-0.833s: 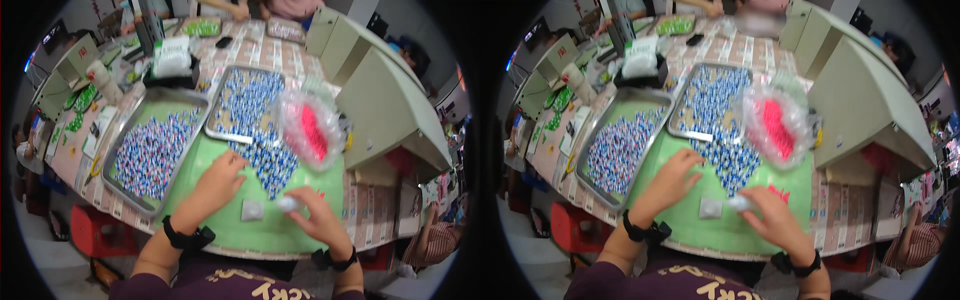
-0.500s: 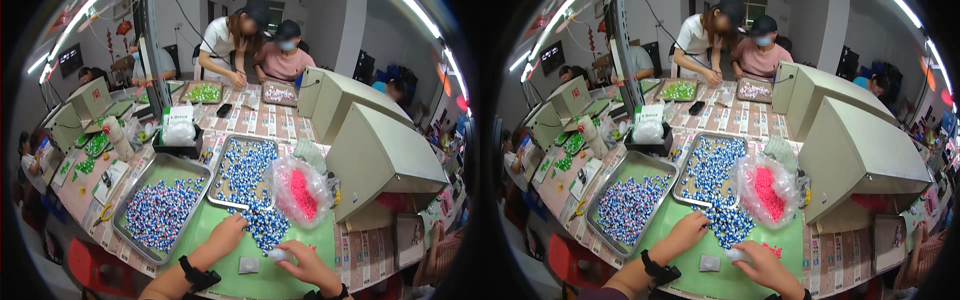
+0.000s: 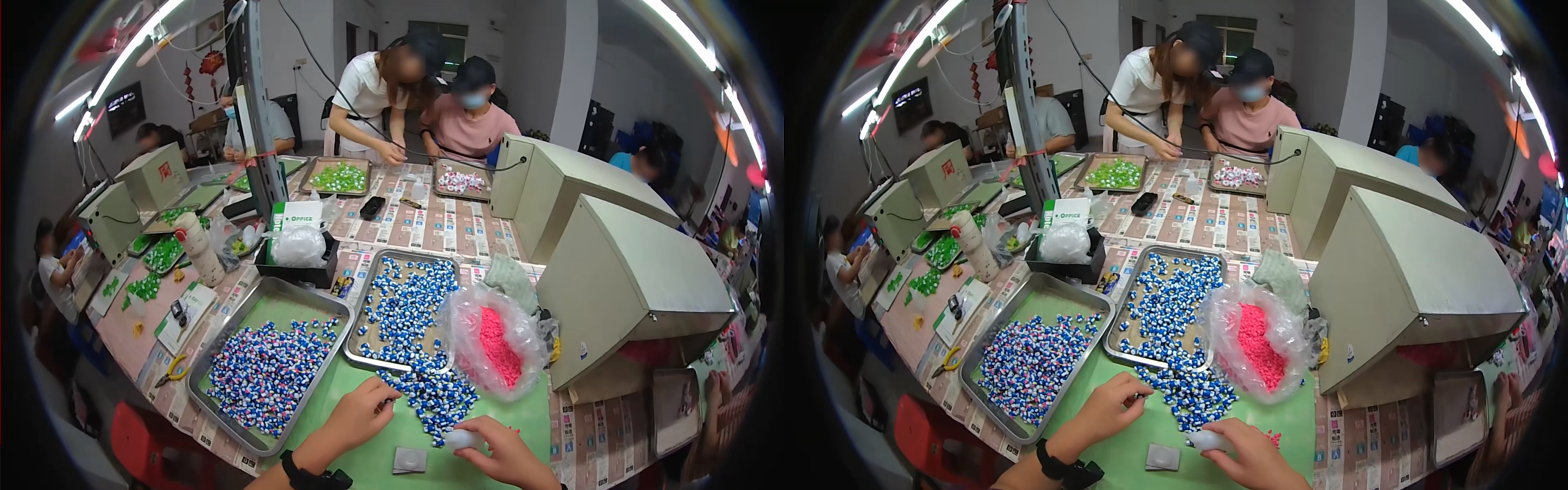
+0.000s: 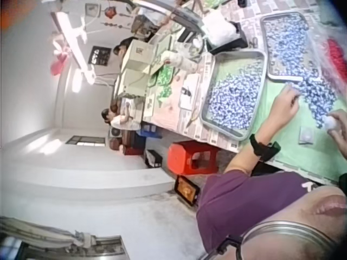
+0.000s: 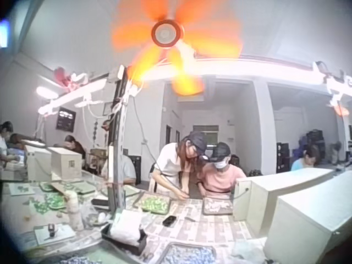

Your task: The person sits at a table in a workshop and assembles small blue and white capsule candies by hand. They pick up a blue capsule, open it, insert a small pink bead, and close it before placing the finished candy into a metal tray. The process is repeated continuously throughout the video.

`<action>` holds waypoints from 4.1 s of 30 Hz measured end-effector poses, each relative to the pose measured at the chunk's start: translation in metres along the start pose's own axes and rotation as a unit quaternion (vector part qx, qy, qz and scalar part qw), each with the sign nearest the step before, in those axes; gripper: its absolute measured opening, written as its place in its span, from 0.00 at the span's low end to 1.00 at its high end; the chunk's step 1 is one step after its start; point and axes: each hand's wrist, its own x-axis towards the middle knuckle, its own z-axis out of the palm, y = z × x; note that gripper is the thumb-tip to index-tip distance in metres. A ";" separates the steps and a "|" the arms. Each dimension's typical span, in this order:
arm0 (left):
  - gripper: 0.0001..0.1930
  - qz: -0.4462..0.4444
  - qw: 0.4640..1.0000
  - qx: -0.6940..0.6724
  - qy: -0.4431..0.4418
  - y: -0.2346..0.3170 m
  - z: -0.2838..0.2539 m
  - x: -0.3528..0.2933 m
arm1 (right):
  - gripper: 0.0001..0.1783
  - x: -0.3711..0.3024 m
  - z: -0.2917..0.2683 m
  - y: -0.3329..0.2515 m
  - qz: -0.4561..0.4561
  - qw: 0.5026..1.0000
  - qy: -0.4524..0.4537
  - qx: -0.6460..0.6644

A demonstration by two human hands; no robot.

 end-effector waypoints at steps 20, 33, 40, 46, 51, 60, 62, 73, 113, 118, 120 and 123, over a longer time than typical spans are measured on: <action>0.09 0.029 0.998 -0.059 0.018 0.006 -0.018 -0.025 | 0.21 0.000 0.002 -0.004 0.035 0.999 -0.032 0.011; 0.09 0.023 0.994 -0.094 0.046 0.001 -0.017 -0.023 | 0.23 0.000 0.007 0.006 0.017 0.999 -0.029 -0.025; 0.09 -0.150 0.906 -0.389 0.069 0.008 -0.021 -0.037 | 0.23 -0.004 0.012 0.009 -0.003 0.998 -0.052 -0.027; 0.11 -0.159 0.897 -0.405 0.080 -0.001 -0.032 -0.039 | 0.22 -0.002 0.017 0.005 -0.034 0.989 -0.074 -0.127; 0.11 -0.164 0.894 -0.412 0.059 -0.004 -0.036 -0.043 | 0.23 0.004 0.020 -0.004 -0.073 0.966 -0.080 -0.237; 0.11 -0.164 0.891 -0.417 0.076 -0.005 -0.039 -0.046 | 0.20 0.012 0.019 -0.016 -0.096 0.948 -0.074 -0.294; 0.11 -0.161 0.891 -0.417 0.078 -0.006 -0.039 -0.046 | 0.19 0.013 0.019 -0.014 -0.110 0.940 -0.071 -0.316; 0.11 -0.158 0.899 -0.402 0.065 -0.009 -0.038 -0.049 | 0.21 0.017 0.018 -0.030 -0.154 0.903 -0.057 -0.398; 0.09 -0.176 0.905 -0.385 0.046 -0.004 -0.021 -0.038 | 0.19 -0.010 -0.023 0.027 0.165 0.971 0.111 0.131; 0.10 -0.258 0.884 -0.390 0.030 0.004 -0.020 -0.036 | 0.23 -0.016 -0.048 0.086 0.214 0.927 0.251 0.177; 0.10 -0.281 0.818 -0.499 0.055 -0.008 -0.020 -0.037 | 0.24 -0.015 -0.050 0.102 0.225 0.925 0.262 0.161; 0.10 -0.266 0.636 -0.723 0.047 -0.029 -0.024 -0.033 | 0.25 -0.016 -0.048 0.119 0.224 0.929 0.259 0.141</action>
